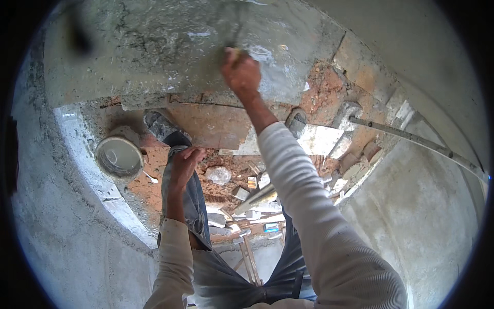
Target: Applying and smoothing wet plaster or cement on a wall using a long level and a trowel.
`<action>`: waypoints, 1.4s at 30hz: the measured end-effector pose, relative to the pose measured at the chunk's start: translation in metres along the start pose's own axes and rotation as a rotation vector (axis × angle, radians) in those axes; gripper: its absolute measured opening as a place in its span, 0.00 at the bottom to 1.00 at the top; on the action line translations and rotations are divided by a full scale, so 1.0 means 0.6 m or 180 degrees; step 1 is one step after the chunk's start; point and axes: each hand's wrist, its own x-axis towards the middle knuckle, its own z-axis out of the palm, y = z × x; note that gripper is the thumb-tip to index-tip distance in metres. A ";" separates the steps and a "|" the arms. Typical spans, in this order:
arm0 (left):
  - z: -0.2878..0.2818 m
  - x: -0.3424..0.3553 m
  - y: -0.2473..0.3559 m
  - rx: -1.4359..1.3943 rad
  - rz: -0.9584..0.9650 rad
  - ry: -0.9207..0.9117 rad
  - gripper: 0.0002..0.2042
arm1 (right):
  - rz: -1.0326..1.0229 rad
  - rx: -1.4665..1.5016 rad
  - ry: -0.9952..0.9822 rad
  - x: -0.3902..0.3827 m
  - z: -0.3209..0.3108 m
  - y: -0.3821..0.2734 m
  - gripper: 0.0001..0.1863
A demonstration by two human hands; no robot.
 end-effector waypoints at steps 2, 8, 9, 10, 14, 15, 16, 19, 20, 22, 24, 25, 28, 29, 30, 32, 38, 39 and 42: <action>-0.015 -0.006 0.003 -0.0049 0.0130 0.0025 0.16 | 0.0542 0.0178 -0.0763 -0.047 -0.038 -0.052 0.28; -0.013 -0.003 0.029 -0.0050 0.0030 0.0481 0.15 | 0.2614 0.0252 -0.0390 -0.300 -0.056 0.225 0.30; -0.024 -0.006 0.016 -0.0042 -0.0010 0.0504 0.15 | 0.2564 0.0158 -0.0383 -0.325 -0.027 0.219 0.29; -0.021 0.002 0.007 -0.0049 0.0033 0.0463 0.14 | 0.2478 0.0054 -0.0343 -0.335 0.004 0.204 0.28; -0.002 0.013 0.023 0.0041 0.0022 0.0424 0.13 | 0.1269 0.0763 -0.0136 -0.235 0.097 0.040 0.21; -0.019 0.013 0.011 0.0029 0.0023 0.0447 0.13 | 0.1112 0.0756 -0.0252 -0.219 0.109 -0.026 0.18; -0.027 0.014 0.005 0.0035 0.0036 0.0504 0.13 | 0.0926 0.0723 -0.0351 -0.200 0.112 -0.073 0.16; -0.033 0.007 -0.003 -0.0268 0.0158 0.0721 0.13 | 0.0877 0.1091 -0.0541 -0.158 0.093 -0.152 0.15; -0.023 0.007 0.008 -0.0317 0.0174 0.0747 0.13 | 0.0638 0.1470 -0.0394 -0.157 0.089 -0.133 0.16; -0.017 0.004 0.028 -0.0354 0.0153 0.0775 0.13 | 0.0259 0.1990 -0.0480 -0.174 0.052 -0.063 0.16; -0.016 0.007 0.028 -0.0451 0.0284 0.0802 0.12 | 0.0677 0.2680 -0.0921 -0.196 0.008 0.061 0.08; -0.038 -0.007 0.006 -0.0379 0.0164 0.0737 0.13 | 0.0627 0.1040 -0.1511 -0.227 -0.042 0.039 0.12; -0.011 0.018 0.027 -0.0616 0.0170 0.0535 0.14 | -0.0816 -0.0471 -0.2187 -0.165 -0.055 0.151 0.25; -0.029 0.005 0.008 -0.0548 0.0124 0.0591 0.14 | -0.0935 -0.0581 -0.2695 -0.146 -0.022 0.099 0.27; -0.037 0.003 -0.002 -0.0519 0.0138 0.0613 0.14 | -0.1096 -0.0745 -0.3150 -0.091 0.009 0.035 0.30; -0.015 0.031 0.016 -0.0276 0.0279 0.0567 0.14 | -0.1752 -0.0266 -0.2853 0.043 0.086 -0.008 0.32; -0.043 -0.002 0.025 -0.0616 0.0176 0.0768 0.14 | 0.0912 0.1294 -0.2912 -0.037 0.015 -0.178 0.30; -0.042 -0.003 0.028 -0.0626 0.0189 0.0779 0.14 | 0.0654 0.0810 -0.3191 -0.068 0.028 -0.157 0.30; -0.055 -0.008 0.020 -0.0519 0.0230 0.0742 0.15 | 0.0252 0.0096 -0.3592 -0.101 0.093 -0.175 0.29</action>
